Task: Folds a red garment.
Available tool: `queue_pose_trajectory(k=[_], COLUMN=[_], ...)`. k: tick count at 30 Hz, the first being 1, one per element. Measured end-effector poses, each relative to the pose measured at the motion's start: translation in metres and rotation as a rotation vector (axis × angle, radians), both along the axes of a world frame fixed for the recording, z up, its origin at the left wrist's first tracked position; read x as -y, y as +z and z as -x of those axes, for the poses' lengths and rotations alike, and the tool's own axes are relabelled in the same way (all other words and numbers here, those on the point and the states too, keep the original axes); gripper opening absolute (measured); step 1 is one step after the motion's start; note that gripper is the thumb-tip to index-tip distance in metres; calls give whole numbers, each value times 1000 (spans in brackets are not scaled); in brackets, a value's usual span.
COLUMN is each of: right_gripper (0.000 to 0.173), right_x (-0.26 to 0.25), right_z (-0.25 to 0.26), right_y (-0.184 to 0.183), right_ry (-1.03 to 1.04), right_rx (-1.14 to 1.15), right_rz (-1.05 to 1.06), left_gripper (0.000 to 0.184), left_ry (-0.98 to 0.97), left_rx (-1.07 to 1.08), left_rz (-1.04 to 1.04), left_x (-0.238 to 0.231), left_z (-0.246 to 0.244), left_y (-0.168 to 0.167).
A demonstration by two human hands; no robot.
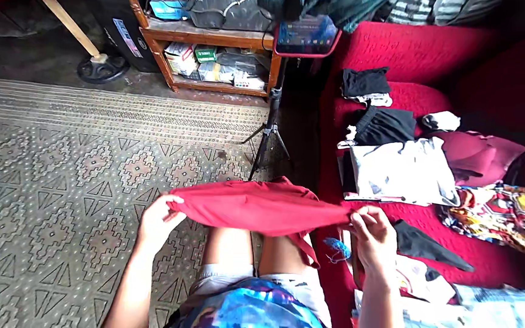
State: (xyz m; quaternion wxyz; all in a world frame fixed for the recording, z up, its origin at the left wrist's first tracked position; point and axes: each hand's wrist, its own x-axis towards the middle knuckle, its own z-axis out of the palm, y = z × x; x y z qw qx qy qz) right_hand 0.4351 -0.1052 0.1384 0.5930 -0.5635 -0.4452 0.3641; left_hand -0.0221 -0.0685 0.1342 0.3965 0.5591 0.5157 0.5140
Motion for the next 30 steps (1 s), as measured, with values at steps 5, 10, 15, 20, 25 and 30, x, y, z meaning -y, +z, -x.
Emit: queue_pose_trajectory(k=[5,10,15,20,25,30], right_gripper=[27,37,45,27,31,35], right_x=[-22,-34,-42,-42,-43,-43], right_z=[6,-3,-10,-15,-15,-14], right_y=[-1,15,25,20,28,26], right_ry=[-20,33,-34,-88,-174,-145], right_rx=[-86,55,146,119,-85,-83], right_rz=[-96,-261,-327,-314,-314,-347], left_gripper=[48,44,44,59,47,38], left_ry=[60,125,51,-3,22,72], left_rx=[71,73,89,99,152,115], left_rz=[-45,-118,-200,-181,-202,-240], left_x=[-19,-35,-47,-48,-48,-43], left_z=[-16,-13,-13,-19,-24,-27], left_y=[4,27,43,42,47,54])
